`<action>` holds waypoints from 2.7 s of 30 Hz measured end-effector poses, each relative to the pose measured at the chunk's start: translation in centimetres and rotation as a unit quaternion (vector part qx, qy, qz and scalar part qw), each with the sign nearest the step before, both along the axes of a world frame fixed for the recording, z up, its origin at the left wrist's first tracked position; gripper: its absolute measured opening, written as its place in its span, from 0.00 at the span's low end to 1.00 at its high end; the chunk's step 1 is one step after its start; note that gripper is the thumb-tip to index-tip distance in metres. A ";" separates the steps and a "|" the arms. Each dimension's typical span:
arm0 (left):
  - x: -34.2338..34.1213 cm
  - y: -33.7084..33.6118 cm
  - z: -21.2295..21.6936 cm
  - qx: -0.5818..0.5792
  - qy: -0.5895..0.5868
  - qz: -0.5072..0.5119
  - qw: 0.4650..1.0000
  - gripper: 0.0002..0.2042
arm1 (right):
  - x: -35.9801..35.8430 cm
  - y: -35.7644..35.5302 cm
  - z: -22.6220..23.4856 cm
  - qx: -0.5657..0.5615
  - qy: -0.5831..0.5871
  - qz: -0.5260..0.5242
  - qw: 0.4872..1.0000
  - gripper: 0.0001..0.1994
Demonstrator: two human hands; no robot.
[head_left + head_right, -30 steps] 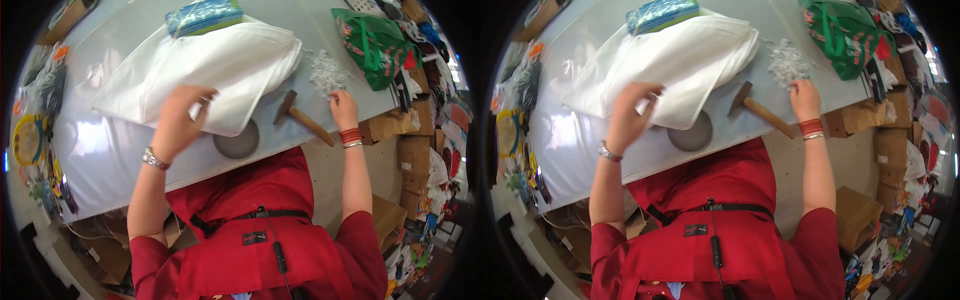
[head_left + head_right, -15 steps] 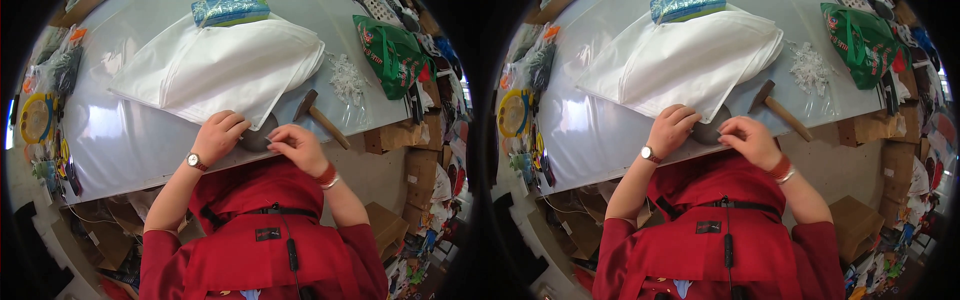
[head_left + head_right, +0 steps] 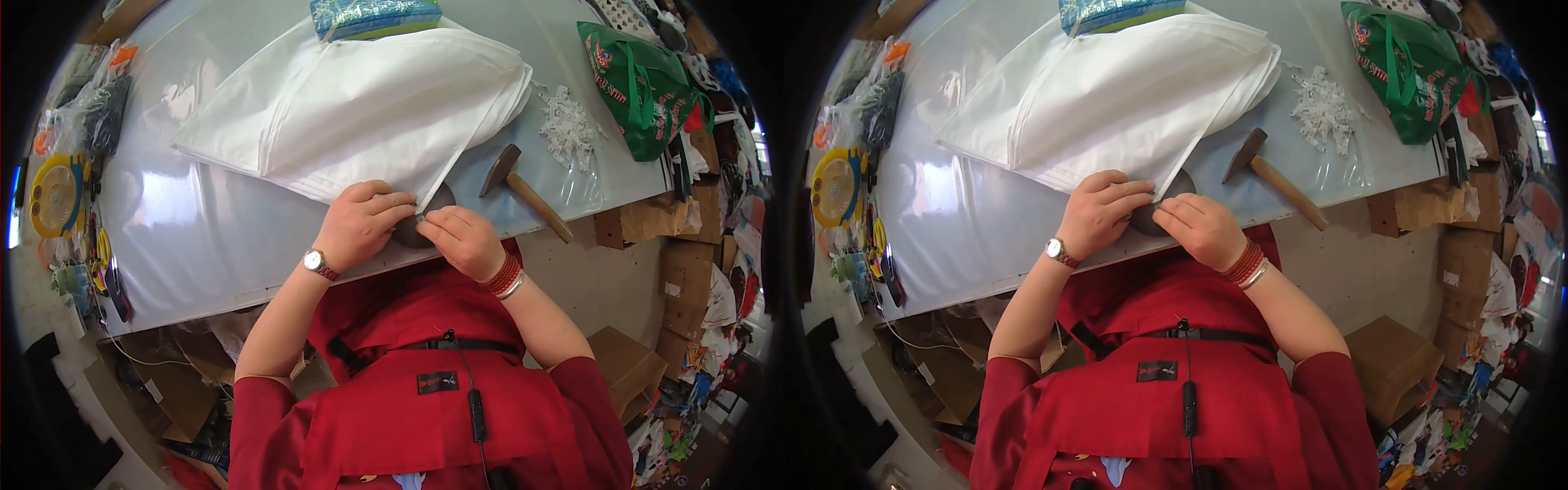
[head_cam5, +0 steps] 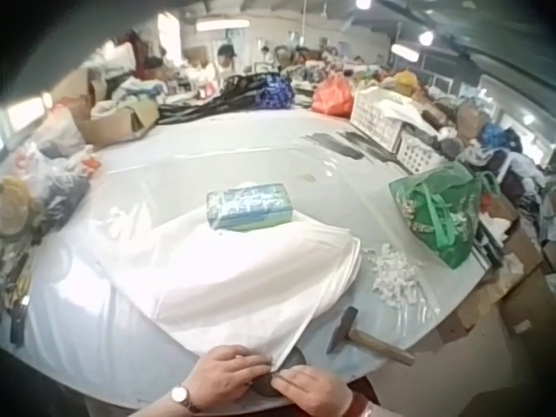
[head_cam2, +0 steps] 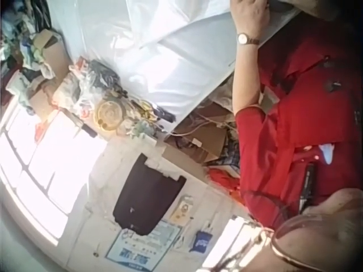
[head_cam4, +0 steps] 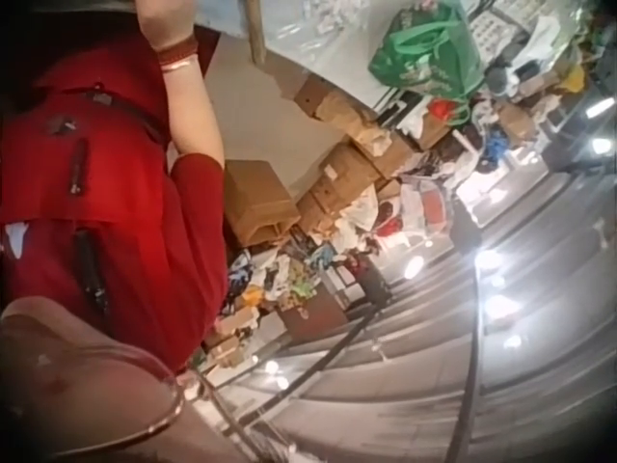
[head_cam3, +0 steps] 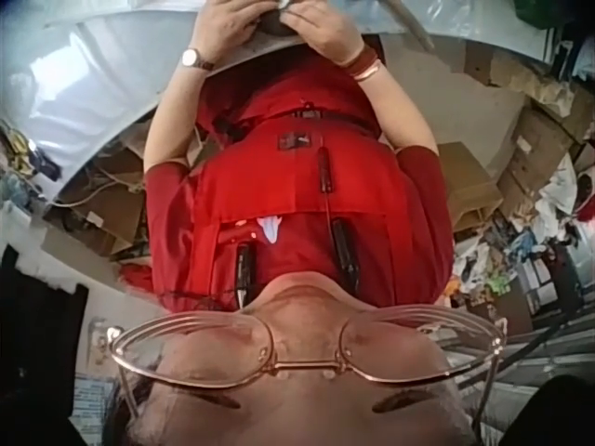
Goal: Manually installing metal grommets or rivets onto white fabric pieces using a hand hammer and a metal base tool.
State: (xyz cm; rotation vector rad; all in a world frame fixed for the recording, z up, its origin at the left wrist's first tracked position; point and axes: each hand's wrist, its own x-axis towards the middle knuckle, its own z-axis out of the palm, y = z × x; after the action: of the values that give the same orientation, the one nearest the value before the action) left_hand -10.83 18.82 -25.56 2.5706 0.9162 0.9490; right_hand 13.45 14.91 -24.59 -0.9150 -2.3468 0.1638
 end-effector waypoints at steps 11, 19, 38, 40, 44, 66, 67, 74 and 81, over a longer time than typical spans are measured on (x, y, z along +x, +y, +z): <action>-0.5 -0.3 0.4 0.009 0.022 -0.011 1.000 0.22 | -1.8 2.7 0.3 -0.131 0.069 -0.107 0.983 0.06; -0.9 -0.5 0.4 0.018 0.032 0.001 0.999 0.20 | -1.9 4.6 1.4 -0.346 0.050 -0.138 0.927 0.05; 0.1 -0.4 4.5 -0.360 0.006 0.180 0.915 0.12 | -2.7 3.1 0.6 -0.295 0.058 -0.159 0.940 0.10; 0.0 -0.7 2.7 -0.333 -0.107 0.132 0.928 0.09 | -2.8 3.2 0.8 -0.287 0.064 -0.151 0.944 0.10; 1.3 -1.3 2.2 -0.241 -0.175 0.102 0.949 0.09 | -2.3 3.6 0.8 -0.289 0.072 -0.148 0.943 0.10; 3.6 -1.3 0.7 -0.177 -0.107 0.121 0.971 0.09 | -0.9 3.4 0.6 -0.321 0.087 -0.154 0.931 0.14; 3.7 -1.6 0.6 -0.149 -0.100 0.128 0.975 0.09 | -0.4 2.9 0.9 -0.283 0.096 -0.154 0.942 0.14; 4.2 -2.4 1.1 -0.118 -0.093 0.151 0.977 0.08 | 10.7 -0.8 2.5 0.058 -0.107 -0.331 0.936 0.12; 3.2 -2.8 0.6 -0.091 -0.113 0.121 0.982 0.06 | 5.6 -6.0 9.1 -0.204 0.119 -0.280 0.930 0.14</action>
State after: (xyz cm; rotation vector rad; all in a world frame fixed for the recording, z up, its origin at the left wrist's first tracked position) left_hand -7.59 16.05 -25.01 2.1803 1.2051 1.1363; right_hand 19.00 8.91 -15.46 -1.6283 -1.7706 0.5061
